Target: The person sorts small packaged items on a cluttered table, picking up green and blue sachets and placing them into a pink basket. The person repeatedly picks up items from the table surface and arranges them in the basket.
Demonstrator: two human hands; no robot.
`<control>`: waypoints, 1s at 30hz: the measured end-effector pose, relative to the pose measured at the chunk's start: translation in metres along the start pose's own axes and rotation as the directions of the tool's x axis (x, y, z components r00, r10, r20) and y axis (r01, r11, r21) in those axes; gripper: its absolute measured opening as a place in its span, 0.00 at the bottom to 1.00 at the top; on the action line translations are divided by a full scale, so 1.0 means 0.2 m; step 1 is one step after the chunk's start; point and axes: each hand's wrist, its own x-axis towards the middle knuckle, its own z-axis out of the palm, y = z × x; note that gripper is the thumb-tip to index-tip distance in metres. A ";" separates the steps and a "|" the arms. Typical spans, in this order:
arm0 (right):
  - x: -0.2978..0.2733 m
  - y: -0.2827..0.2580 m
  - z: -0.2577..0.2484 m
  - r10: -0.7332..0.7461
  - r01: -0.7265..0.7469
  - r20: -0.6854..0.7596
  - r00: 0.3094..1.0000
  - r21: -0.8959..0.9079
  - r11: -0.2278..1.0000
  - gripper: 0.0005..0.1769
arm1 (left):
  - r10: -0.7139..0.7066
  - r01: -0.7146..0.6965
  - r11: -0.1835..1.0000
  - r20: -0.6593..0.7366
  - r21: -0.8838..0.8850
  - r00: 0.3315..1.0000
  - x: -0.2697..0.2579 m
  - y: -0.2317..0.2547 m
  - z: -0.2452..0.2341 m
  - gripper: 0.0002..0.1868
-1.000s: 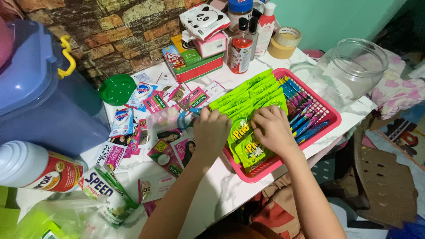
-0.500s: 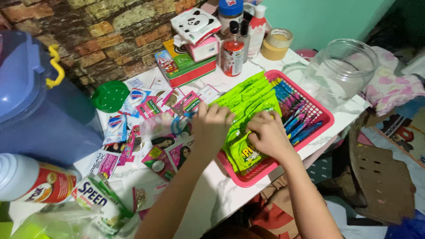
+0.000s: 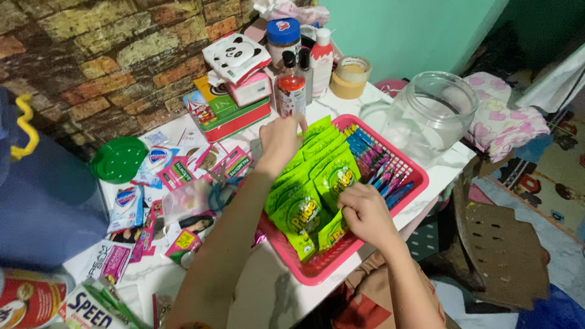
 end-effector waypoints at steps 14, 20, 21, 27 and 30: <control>0.05 0.04 -0.02 0.019 -0.029 0.090 0.996 0.104 0.994 0.03 | 0.034 -0.034 0.999 0.077 0.001 0.996 -0.03 0.10 -0.11 0.08; 0.06 0.06 0.00 0.021 -0.036 0.120 0.993 0.118 0.992 0.04 | 0.107 -0.117 0.985 0.084 0.130 0.991 -0.06 0.11 -0.06 0.12; 0.05 0.06 -0.01 0.026 -0.039 0.109 0.994 0.124 0.992 0.04 | 0.091 -0.104 0.980 0.078 0.173 0.993 -0.06 0.10 -0.04 0.11; 0.05 0.06 -0.01 0.054 -0.066 0.095 0.994 0.126 0.990 0.05 | 0.195 -0.193 0.978 -0.032 0.074 0.980 -0.13 0.11 -0.02 0.08; 0.05 0.04 -0.01 0.077 -0.088 0.097 0.992 0.117 0.989 0.05 | 0.182 -0.189 0.969 0.056 0.159 0.982 -0.13 0.16 -0.04 0.10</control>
